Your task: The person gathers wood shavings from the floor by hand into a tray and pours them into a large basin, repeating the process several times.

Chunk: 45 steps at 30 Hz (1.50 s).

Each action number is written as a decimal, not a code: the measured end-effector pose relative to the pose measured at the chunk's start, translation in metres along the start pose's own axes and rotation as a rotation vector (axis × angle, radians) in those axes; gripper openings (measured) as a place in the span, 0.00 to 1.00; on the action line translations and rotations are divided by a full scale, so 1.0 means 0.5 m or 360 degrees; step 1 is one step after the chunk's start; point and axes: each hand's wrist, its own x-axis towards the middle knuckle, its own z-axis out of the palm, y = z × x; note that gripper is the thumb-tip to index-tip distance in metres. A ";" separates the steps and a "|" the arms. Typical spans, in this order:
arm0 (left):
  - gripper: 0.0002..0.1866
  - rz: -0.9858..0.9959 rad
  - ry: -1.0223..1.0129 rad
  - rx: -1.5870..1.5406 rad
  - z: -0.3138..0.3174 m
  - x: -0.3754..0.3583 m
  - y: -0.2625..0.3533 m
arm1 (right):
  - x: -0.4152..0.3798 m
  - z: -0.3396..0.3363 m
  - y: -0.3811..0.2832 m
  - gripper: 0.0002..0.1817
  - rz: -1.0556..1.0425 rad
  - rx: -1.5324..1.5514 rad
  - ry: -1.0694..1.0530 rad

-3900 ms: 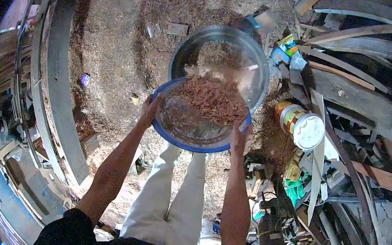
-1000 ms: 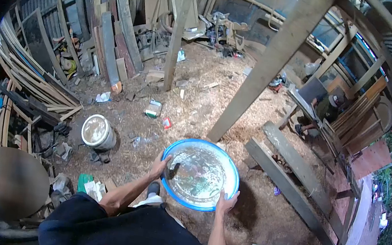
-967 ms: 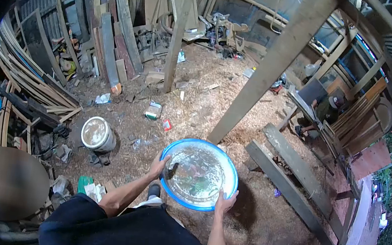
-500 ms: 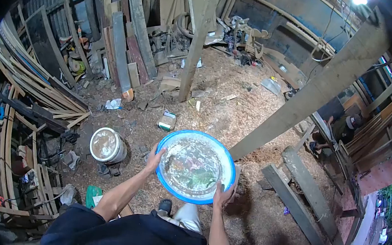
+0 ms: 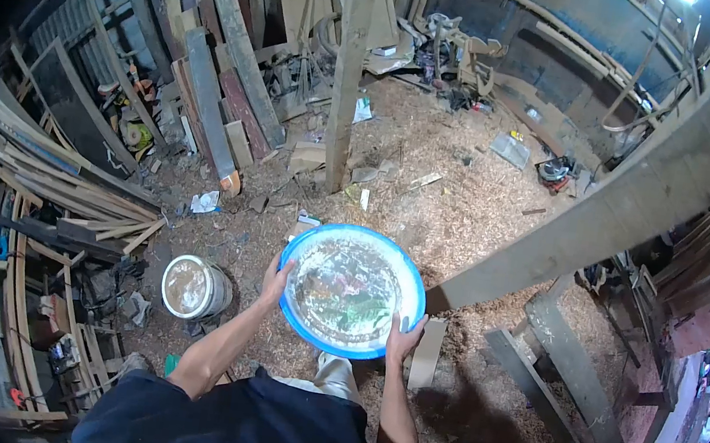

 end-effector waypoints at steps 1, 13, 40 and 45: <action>0.38 -0.0010 0.0030 0.0051 0.019 0.033 0.029 | 0.029 0.009 -0.006 0.49 -0.0047 -0.0013 0.0014; 0.32 -0.0025 -0.0117 0.0051 0.192 0.298 0.152 | 0.295 0.081 -0.101 0.49 0.0111 -0.0143 -0.0021; 0.31 -0.0136 -0.0940 0.0636 0.528 1.120 0.096 | 0.642 0.538 -0.133 0.52 0.1062 -0.0312 0.0465; 0.30 -0.0237 -0.0989 0.0914 0.624 1.211 -0.022 | 0.689 0.625 -0.002 0.51 0.1393 -0.0222 0.0484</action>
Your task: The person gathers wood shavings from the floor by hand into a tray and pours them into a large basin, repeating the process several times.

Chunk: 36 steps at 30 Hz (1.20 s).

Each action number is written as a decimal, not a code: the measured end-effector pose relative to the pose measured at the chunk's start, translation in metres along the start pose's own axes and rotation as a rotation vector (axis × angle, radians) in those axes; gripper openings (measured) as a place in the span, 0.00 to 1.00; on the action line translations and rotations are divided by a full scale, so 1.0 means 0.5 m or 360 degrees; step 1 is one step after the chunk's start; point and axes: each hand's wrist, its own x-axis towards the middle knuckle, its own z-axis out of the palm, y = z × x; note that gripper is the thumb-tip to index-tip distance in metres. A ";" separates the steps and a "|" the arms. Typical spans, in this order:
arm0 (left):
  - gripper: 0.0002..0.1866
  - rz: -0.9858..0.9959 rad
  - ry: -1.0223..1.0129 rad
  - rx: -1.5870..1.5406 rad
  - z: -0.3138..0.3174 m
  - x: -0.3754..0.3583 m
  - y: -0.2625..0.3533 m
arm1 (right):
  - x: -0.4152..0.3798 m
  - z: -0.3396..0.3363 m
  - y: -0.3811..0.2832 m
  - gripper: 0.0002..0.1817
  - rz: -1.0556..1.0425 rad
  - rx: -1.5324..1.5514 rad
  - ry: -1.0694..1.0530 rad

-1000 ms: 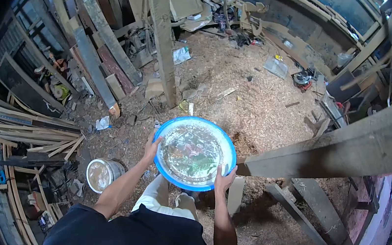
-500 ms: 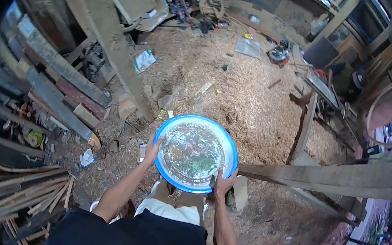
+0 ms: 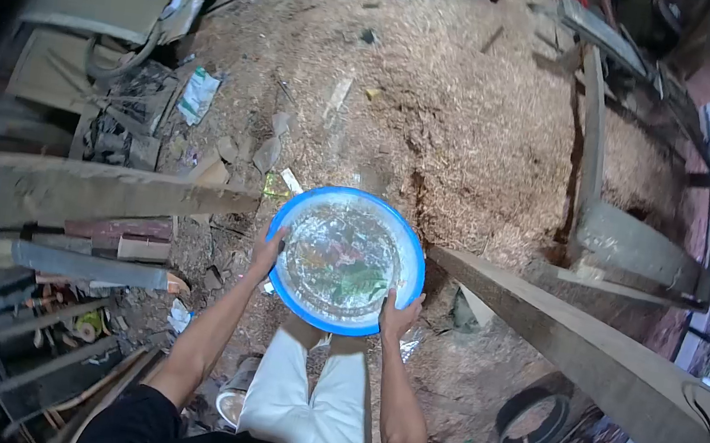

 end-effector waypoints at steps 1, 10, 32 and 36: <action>0.30 -0.0034 -0.0066 -0.0024 0.016 0.047 0.006 | 0.032 0.032 0.009 0.51 0.0029 0.0019 0.0006; 0.28 -0.0085 -0.0215 0.0256 0.195 0.365 -0.038 | 0.235 0.327 0.100 0.42 0.0166 0.0175 0.0051; 0.32 0.0623 -0.0499 0.0464 0.547 0.914 -0.193 | 0.675 0.648 0.173 0.22 0.0249 0.1484 0.0587; 0.32 0.0515 -0.0642 0.0324 0.555 0.912 -0.100 | 0.649 0.621 0.118 0.21 0.0266 0.1210 0.0743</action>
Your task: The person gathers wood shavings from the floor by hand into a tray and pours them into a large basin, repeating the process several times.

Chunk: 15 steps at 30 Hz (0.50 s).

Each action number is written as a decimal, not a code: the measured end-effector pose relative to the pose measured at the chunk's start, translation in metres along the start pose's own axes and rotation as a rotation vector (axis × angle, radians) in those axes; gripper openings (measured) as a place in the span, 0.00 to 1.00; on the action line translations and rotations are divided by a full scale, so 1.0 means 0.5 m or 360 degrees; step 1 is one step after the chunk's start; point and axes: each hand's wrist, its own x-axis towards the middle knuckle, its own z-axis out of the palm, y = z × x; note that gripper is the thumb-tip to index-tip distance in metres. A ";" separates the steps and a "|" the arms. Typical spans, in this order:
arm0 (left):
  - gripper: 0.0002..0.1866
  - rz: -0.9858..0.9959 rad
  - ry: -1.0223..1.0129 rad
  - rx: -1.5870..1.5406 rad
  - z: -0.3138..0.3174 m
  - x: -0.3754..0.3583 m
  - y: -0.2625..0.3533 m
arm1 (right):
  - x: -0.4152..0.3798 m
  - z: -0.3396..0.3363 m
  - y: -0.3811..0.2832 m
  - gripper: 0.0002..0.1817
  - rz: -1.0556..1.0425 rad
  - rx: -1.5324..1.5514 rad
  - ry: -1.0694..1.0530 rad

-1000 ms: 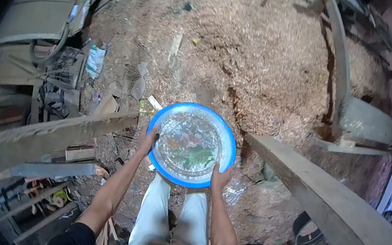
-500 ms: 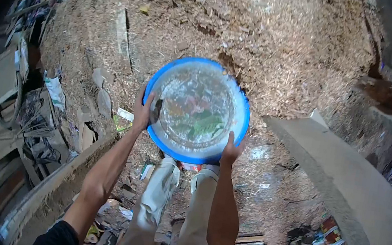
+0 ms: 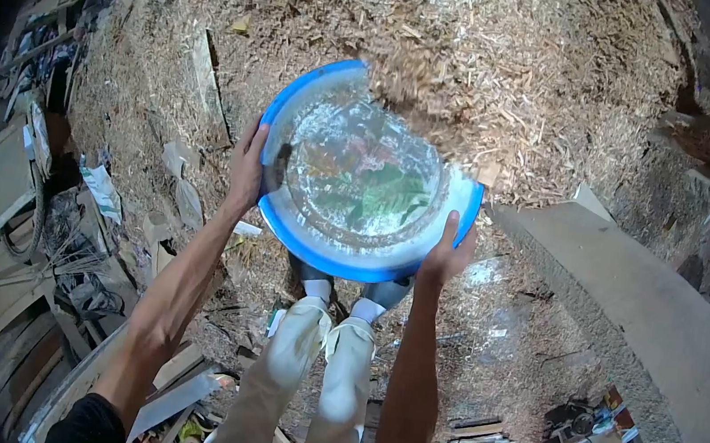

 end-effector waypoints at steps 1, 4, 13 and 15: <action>0.32 0.0011 0.0007 -0.0001 -0.004 0.001 0.004 | -0.008 -0.005 -0.014 0.21 0.0036 0.0064 0.0006; 0.32 -0.0059 -0.0002 -0.0088 -0.017 -0.007 0.008 | -0.015 0.000 -0.058 0.20 0.0010 0.0095 0.0028; 0.35 0.0048 -0.0099 0.0229 -0.035 0.076 -0.069 | -0.026 0.089 0.070 0.22 -0.0212 -0.0097 0.0183; 0.38 0.0119 -0.0186 0.0350 -0.024 0.102 -0.090 | -0.003 0.076 0.122 0.24 -0.0228 -0.0310 0.0188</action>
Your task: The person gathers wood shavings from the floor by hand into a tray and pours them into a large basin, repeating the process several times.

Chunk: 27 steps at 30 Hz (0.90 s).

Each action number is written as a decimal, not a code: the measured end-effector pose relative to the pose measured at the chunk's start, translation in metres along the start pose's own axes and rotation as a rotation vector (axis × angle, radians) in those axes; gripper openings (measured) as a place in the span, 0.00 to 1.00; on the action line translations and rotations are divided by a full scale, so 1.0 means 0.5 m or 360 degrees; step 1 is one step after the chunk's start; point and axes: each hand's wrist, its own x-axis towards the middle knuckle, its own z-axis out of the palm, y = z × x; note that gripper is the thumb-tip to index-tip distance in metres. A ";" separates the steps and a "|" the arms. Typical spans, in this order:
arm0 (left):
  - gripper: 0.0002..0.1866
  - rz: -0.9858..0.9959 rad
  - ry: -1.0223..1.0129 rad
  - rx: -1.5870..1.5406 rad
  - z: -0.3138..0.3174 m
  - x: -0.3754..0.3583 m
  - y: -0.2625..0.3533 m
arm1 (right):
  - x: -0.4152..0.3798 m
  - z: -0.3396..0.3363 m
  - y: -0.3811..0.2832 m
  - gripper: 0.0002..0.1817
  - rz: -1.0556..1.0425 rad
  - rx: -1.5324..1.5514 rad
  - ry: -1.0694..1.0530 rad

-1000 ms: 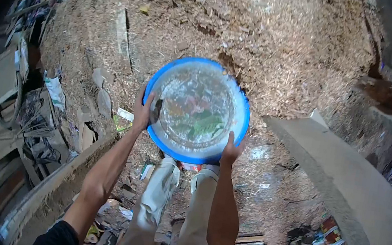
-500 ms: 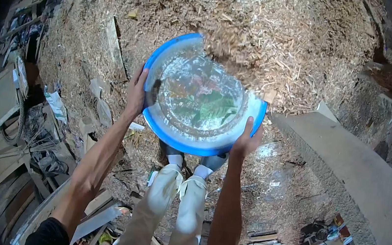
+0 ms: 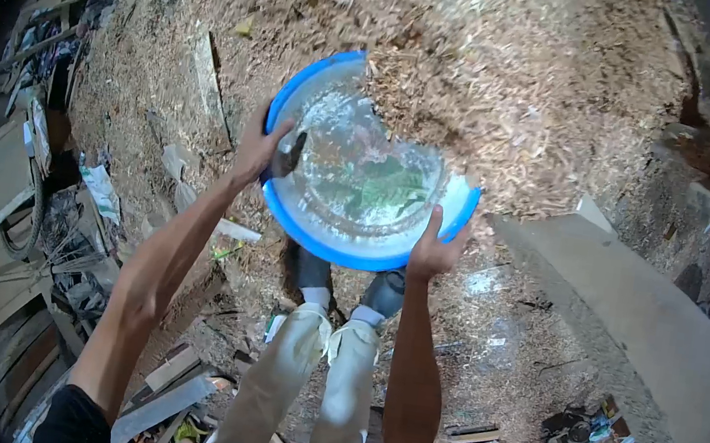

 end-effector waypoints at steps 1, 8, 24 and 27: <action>0.37 -0.0026 -0.0064 0.0076 0.010 0.016 0.004 | 0.012 -0.003 0.006 0.26 -0.0033 -0.0207 -0.0005; 0.33 -0.0097 0.0050 -0.0185 0.012 -0.055 -0.055 | 0.051 -0.049 -0.055 0.34 -0.0054 0.0151 -0.0212; 0.33 -0.0376 0.0446 -0.0467 -0.044 -0.045 -0.048 | 0.111 0.077 -0.146 0.47 -0.0305 -0.0358 -0.0624; 0.36 -0.0214 0.0455 -0.0223 -0.070 0.035 -0.112 | 0.092 0.125 -0.095 0.49 -0.0325 -0.0468 -0.0636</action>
